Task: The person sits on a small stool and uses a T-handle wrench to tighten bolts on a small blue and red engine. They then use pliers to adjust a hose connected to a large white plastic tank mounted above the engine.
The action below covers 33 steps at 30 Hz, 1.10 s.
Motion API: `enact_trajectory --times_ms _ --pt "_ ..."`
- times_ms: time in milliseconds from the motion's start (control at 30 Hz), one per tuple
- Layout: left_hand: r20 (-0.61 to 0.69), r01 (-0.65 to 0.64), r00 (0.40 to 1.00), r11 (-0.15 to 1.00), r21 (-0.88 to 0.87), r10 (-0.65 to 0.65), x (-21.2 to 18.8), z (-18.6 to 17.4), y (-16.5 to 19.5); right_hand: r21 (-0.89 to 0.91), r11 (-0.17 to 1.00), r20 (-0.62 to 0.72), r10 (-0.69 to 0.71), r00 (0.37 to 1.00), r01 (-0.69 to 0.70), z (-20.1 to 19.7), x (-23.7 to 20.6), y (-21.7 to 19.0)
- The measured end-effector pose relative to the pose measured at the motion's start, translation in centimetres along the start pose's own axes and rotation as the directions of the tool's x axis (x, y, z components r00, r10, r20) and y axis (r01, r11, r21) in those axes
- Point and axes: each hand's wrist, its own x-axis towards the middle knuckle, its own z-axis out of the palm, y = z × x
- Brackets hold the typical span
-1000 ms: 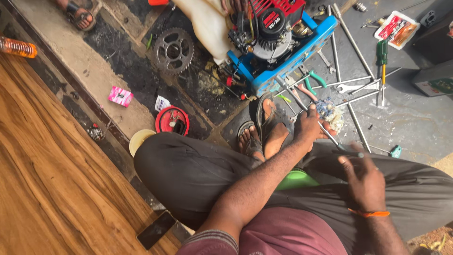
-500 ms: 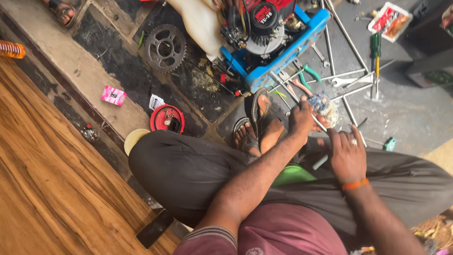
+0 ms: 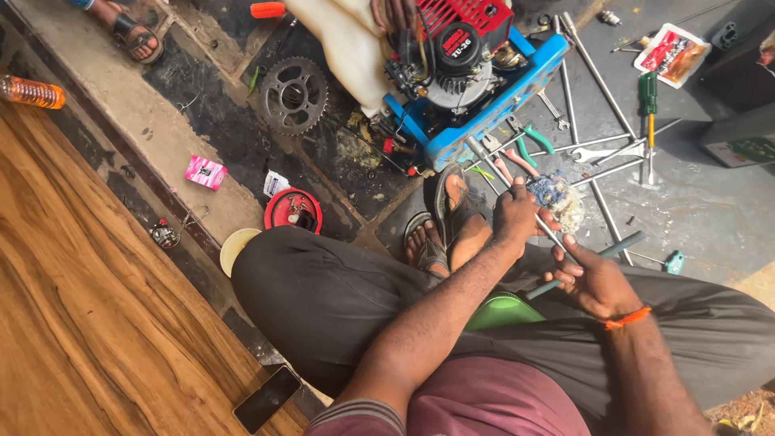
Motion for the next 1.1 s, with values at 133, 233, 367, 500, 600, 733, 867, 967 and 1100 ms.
enact_trajectory --times_ms 133,233,367,500,600,733,867,967,1100 --pt "0.107 -0.01 0.994 1.0 -0.01 0.012 -0.4 0.2 -0.1 -0.905 0.397 -0.033 -0.422 0.906 0.152 1.2 -2.8 -1.5" --pt "0.09 -0.012 0.996 1.0 0.008 0.012 -0.7 -0.6 0.0 -0.983 -0.139 0.182 -0.614 0.768 0.123 2.8 -3.4 -0.8" --pt "0.115 -0.039 0.992 0.999 -0.023 0.042 -0.7 -1.7 0.7 -0.902 -0.404 0.399 -0.652 0.645 0.149 4.1 -2.5 0.6" --pt "0.108 -0.025 0.994 1.0 0.003 0.024 -0.7 -1.7 1.4 -0.83 -0.556 0.46 -0.649 0.605 0.035 4.0 -2.1 0.9" --pt "0.123 -0.001 0.992 0.999 -0.045 0.007 -0.9 -1.6 1.9 -0.738 -0.669 0.479 -0.608 0.633 -0.083 4.2 -2.3 0.8" --pt "0.124 0.09 0.989 0.994 -0.069 -0.081 -1.1 -2.0 2.8 -0.691 -0.706 0.462 -0.598 0.655 -0.157 5.4 -2.8 0.5" --pt "0.157 0.115 0.984 0.973 -0.201 -0.084 -1.3 -2.3 3.3 -0.602 -0.782 0.525 -0.541 0.658 -0.162 6.0 -2.9 -0.3" --pt "0.089 0.097 0.992 0.984 -0.152 -0.084 -1.3 -1.8 3.4 -0.693 -0.721 0.603 -0.562 0.566 0.022 5.2 -2.5 -0.6" --pt "0.032 0.095 0.995 0.981 -0.17 -0.09 -1.0 -1.1 3.5 -0.831 -0.546 0.498 -0.644 0.58 0.107 3.0 -0.8 0.9"
